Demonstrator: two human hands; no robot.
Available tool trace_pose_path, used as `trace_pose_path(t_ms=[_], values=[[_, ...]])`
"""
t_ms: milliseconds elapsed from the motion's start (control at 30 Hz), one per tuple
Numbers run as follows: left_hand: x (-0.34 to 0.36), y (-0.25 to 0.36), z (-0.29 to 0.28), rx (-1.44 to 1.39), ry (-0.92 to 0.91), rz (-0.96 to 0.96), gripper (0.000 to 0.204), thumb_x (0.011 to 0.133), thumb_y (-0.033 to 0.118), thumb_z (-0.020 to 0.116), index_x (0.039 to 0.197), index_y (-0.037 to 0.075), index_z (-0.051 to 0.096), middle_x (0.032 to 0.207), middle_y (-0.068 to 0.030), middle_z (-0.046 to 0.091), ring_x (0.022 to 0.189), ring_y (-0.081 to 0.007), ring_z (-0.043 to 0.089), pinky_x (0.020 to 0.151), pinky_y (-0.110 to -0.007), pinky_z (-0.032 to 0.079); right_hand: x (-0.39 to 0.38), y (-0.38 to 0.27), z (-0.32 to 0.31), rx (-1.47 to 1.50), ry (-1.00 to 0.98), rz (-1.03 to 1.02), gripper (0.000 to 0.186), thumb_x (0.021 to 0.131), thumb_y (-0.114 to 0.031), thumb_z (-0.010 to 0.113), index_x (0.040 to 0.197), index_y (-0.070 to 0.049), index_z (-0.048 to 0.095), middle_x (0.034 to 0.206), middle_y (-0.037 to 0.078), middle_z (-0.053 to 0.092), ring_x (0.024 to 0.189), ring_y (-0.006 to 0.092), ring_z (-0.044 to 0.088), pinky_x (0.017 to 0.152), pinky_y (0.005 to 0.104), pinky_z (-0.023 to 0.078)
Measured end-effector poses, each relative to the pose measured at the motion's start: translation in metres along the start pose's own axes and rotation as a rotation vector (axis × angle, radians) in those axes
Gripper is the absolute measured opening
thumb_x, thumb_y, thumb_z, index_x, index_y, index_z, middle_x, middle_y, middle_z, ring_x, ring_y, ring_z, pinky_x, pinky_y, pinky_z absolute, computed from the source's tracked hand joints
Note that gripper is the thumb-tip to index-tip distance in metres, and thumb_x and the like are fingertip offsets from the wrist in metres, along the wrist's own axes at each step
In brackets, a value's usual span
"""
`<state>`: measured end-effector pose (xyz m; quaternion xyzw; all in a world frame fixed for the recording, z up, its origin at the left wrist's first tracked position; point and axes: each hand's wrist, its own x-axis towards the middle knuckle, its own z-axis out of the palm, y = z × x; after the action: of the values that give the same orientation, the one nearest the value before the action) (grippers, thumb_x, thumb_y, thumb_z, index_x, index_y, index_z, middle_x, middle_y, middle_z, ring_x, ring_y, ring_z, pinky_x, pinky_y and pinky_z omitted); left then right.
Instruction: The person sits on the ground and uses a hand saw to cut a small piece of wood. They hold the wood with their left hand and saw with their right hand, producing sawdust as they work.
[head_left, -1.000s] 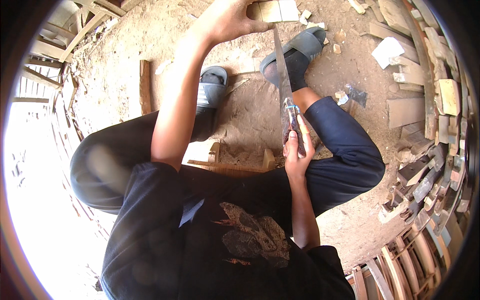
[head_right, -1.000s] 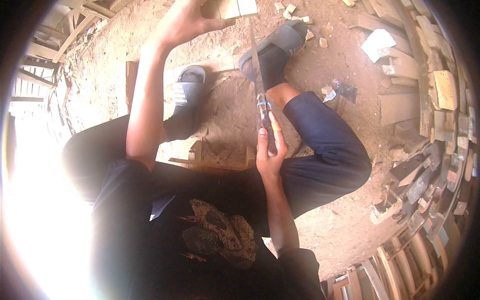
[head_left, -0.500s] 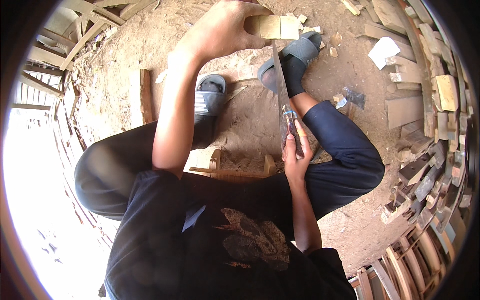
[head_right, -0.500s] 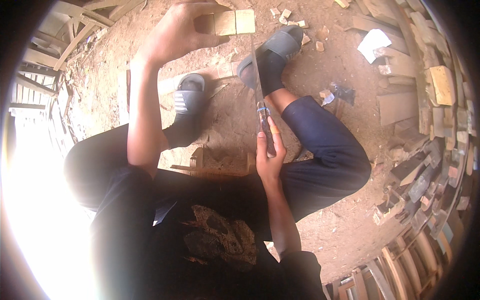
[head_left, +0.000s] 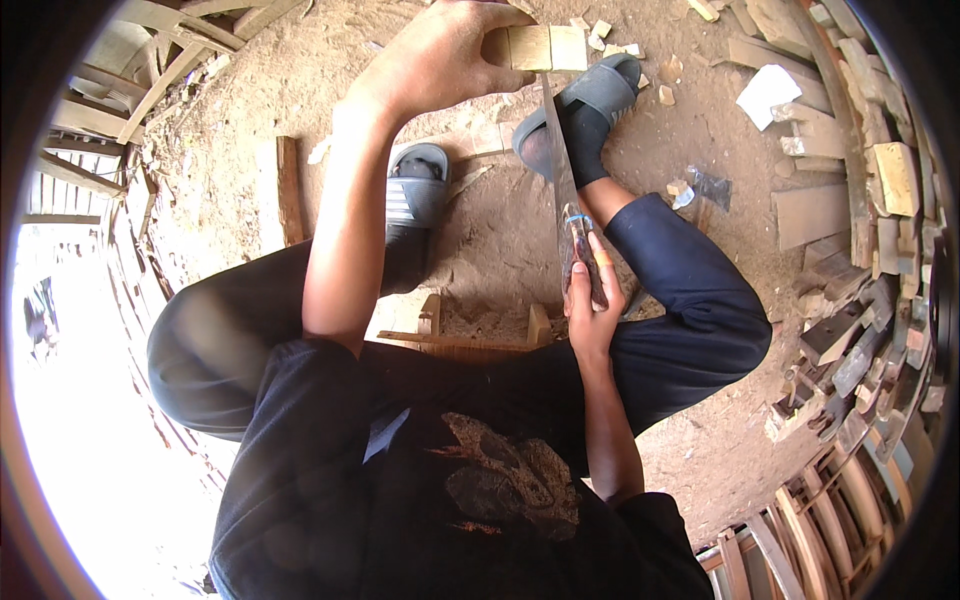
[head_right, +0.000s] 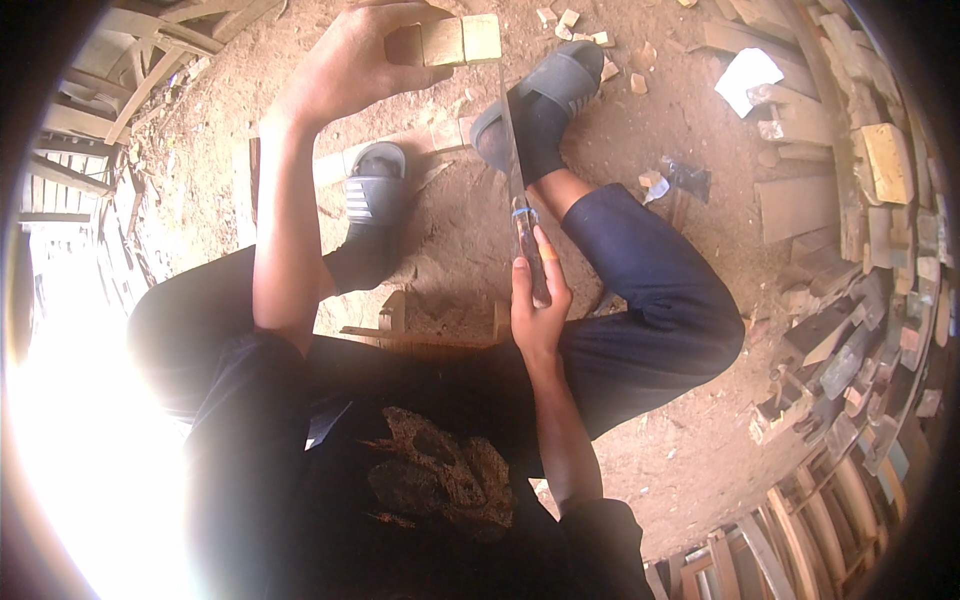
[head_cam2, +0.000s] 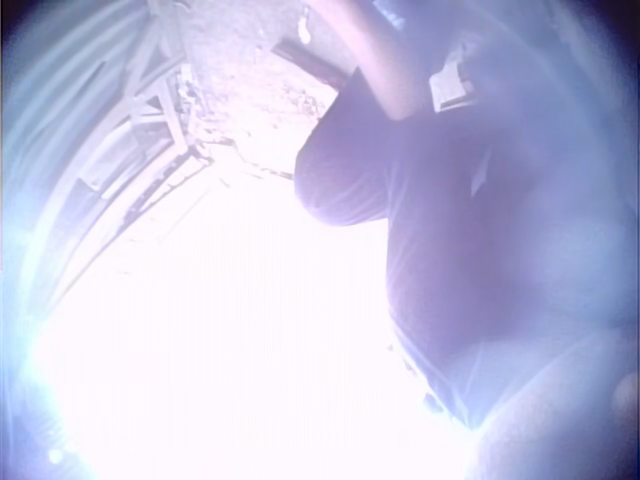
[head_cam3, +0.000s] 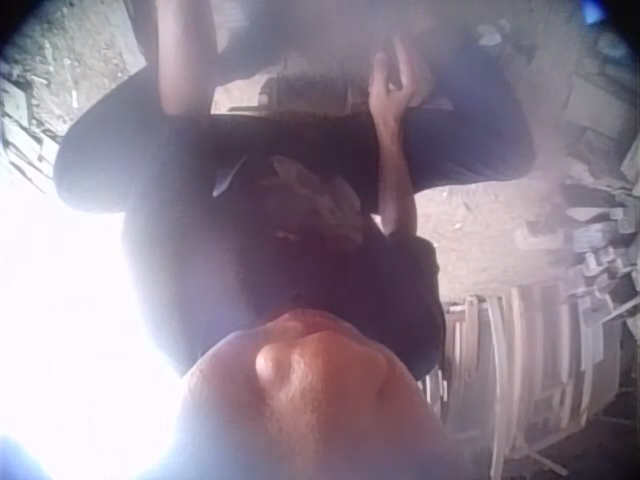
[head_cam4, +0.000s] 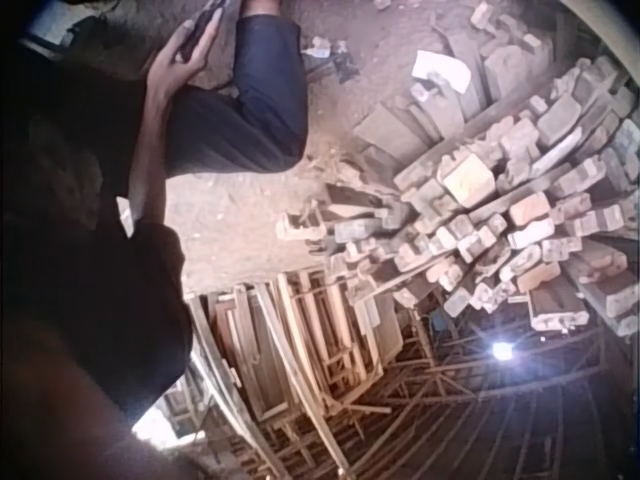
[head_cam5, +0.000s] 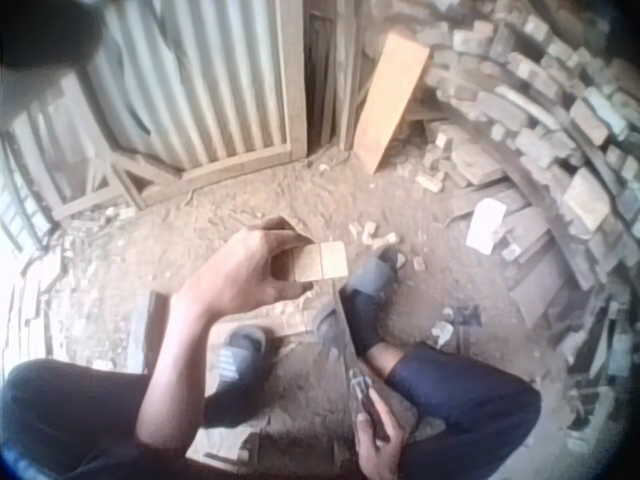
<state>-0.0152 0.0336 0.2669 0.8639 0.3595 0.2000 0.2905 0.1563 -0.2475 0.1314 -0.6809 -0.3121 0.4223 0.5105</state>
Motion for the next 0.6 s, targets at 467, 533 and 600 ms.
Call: trace_pose_path(t_ms=[467,533,600], values=[[-0.0001,-0.0019,0.0086,-0.020,-0.011,0.005,0.049,0.073,0.013,0.079,0.115,-0.006,0.066,0.110,-0.0205,0.066,0.095,-0.0319,0.068,0.083,-0.038,0.055,0.0012,0.0024,0.0000,-0.072,0.002,-0.015,0.043,0.097,-0.003,0.056,0.138,0.008,0.051,0.125,0.013,0.062,0.110,0.0156,0.058,0.096,0.0294,0.045],[-0.0007,0.0034,0.0072,-0.036,-0.022,-0.004,0.049,0.072,0.013,0.079,0.115,-0.006,0.066,0.109,-0.0202,0.066,0.093,-0.0317,0.068,0.082,-0.038,0.055,0.0017,0.0009,0.0004,-0.059,0.003,-0.004,0.043,0.097,-0.003,0.056,0.138,0.007,0.051,0.125,0.013,0.062,0.110,0.0154,0.058,0.096,0.0292,0.045],[0.0004,-0.0007,0.0101,-0.024,-0.019,0.011,0.048,0.072,0.013,0.079,0.115,-0.006,0.066,0.107,-0.0200,0.066,0.092,-0.0315,0.068,0.082,-0.038,0.055,0.0025,-0.0019,0.0009,-0.052,0.001,0.006,0.043,0.096,-0.003,0.057,0.138,0.007,0.050,0.125,0.012,0.062,0.110,0.0151,0.058,0.096,0.0290,0.045]])
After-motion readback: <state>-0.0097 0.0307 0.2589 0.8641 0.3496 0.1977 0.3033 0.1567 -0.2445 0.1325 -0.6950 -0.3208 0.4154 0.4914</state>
